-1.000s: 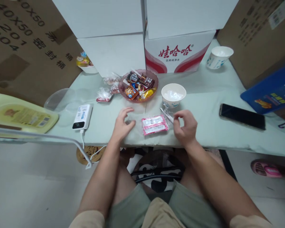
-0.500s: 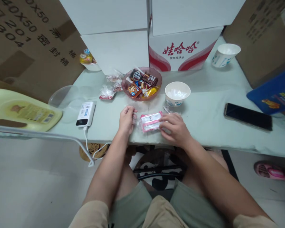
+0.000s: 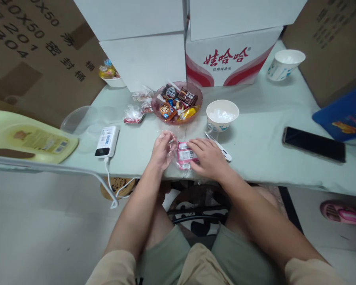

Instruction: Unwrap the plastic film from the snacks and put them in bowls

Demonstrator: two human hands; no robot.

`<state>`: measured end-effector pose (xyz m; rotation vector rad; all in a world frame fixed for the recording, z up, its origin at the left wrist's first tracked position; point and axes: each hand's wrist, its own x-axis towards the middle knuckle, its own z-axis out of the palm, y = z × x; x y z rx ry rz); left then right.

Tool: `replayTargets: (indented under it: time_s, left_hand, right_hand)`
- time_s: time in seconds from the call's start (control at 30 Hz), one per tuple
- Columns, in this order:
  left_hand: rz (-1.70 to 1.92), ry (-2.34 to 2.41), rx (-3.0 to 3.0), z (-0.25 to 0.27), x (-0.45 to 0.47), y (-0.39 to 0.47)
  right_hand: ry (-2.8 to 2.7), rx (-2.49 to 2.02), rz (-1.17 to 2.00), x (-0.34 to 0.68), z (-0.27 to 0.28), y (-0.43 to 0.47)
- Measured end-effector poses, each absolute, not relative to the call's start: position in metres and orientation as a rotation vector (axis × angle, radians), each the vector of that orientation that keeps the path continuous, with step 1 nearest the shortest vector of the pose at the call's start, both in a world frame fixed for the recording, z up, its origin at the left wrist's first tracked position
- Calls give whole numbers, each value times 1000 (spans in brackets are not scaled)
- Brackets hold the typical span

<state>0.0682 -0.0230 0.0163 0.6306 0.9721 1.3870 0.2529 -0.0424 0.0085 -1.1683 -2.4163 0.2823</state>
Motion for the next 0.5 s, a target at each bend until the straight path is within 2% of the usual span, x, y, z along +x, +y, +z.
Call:
replayTargets:
  time_s: [0.5]
  left_hand:
    - [1546, 1240, 466, 4, 58, -9]
  right_hand:
    - [-2426, -1466, 58, 255, 17, -83]
